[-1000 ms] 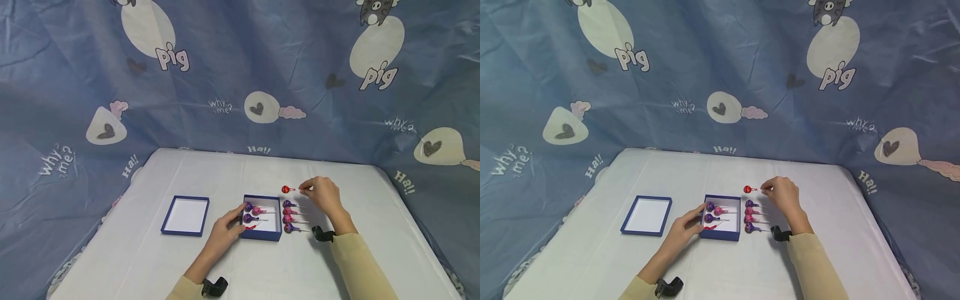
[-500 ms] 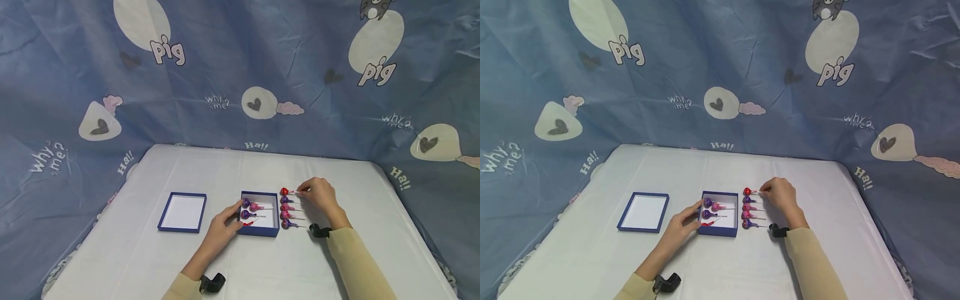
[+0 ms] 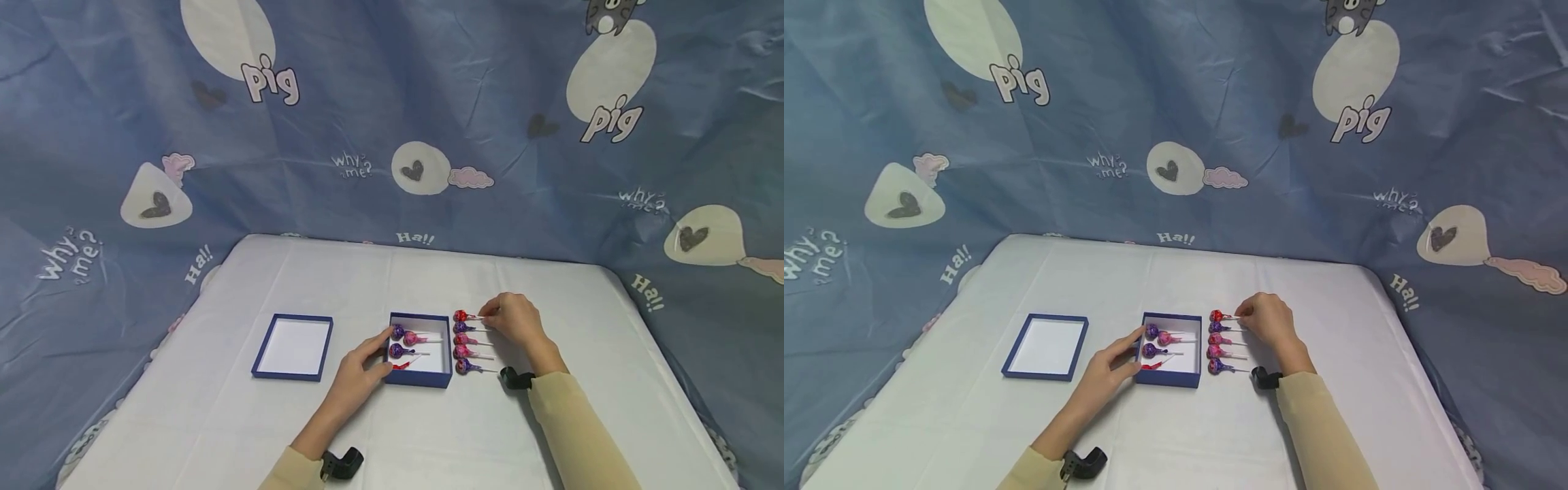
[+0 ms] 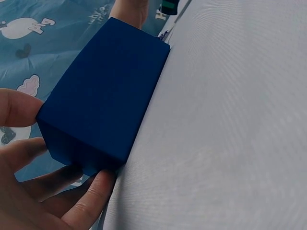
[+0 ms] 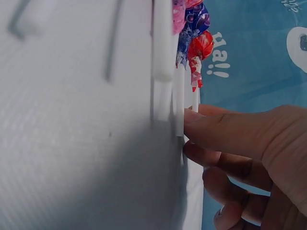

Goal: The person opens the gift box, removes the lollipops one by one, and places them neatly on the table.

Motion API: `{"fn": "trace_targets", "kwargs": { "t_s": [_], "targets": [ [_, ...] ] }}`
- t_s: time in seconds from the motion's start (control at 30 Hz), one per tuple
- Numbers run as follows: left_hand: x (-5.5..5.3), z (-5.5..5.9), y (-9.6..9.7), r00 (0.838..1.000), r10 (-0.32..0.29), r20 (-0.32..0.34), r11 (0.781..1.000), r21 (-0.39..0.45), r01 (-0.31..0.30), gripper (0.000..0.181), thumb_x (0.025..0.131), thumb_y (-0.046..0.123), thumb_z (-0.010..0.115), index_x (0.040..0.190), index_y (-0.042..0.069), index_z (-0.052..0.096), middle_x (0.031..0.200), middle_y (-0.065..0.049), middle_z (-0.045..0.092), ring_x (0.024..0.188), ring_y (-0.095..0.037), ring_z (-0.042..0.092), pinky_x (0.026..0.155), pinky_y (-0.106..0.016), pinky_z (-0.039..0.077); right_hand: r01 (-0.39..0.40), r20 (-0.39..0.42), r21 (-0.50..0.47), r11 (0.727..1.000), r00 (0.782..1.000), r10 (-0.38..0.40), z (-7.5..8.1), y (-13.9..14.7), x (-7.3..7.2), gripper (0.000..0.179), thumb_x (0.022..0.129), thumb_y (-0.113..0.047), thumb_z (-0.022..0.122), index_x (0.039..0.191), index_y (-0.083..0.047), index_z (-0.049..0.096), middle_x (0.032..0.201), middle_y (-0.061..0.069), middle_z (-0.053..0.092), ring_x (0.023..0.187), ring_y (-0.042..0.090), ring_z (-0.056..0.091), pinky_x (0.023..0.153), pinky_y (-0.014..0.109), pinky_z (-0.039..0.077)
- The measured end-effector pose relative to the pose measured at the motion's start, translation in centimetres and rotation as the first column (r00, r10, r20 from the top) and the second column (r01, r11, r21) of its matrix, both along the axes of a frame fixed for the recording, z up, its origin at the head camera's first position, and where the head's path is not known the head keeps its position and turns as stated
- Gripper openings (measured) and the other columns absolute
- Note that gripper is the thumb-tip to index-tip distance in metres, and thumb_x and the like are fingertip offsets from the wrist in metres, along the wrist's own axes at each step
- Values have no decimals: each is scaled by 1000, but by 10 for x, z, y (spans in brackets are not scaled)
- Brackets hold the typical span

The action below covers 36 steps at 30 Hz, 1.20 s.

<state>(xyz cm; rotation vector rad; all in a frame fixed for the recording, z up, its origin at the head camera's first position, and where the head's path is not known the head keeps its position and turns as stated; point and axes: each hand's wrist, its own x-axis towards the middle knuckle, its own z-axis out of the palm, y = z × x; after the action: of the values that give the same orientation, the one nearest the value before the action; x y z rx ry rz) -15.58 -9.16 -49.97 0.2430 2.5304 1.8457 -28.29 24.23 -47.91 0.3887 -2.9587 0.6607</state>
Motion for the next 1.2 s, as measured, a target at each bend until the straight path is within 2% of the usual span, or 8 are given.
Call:
{"fn": "trace_targets", "kwargs": {
  "t_s": [0.4,0.63,0.93,1.2],
  "targets": [
    [1,-2,0,1000,-7,-4,1000,12,7,64,88,8,68,148,24,53,147,-1,53,136,-23,49,115,-42,33,-8,35,-15,1000,999,8,-3,1,0,5,83,-16,83,87,-19,83,86,-5,74,87,23,67,73,47,52],
    [-1,-3,1,1000,4,-19,1000,-3,-4,65,87,7,66,148,22,53,147,-1,53,136,-23,49,115,-43,34,-17,77,-6,1000,997,18,9,2,-1,13,81,-15,83,94,-17,81,84,-3,71,81,20,61,71,43,48],
    [-3,0,2,1000,-10,-23,1000,4,10,64,88,8,67,148,22,53,146,-3,54,133,-24,51,114,-44,35,-27,-22,-27,999,999,27,35,0,7,19,84,-16,81,102,-13,80,91,0,73,78,20,65,69,44,51],
    [-2,0,2,1000,7,-12,1000,0,-7,64,87,7,67,148,22,53,146,1,55,134,-21,50,115,-41,33,-64,-77,-54,996,995,60,51,-21,19,15,84,-17,81,100,-17,80,87,-5,74,75,16,63,68,40,50]
  ]
}}
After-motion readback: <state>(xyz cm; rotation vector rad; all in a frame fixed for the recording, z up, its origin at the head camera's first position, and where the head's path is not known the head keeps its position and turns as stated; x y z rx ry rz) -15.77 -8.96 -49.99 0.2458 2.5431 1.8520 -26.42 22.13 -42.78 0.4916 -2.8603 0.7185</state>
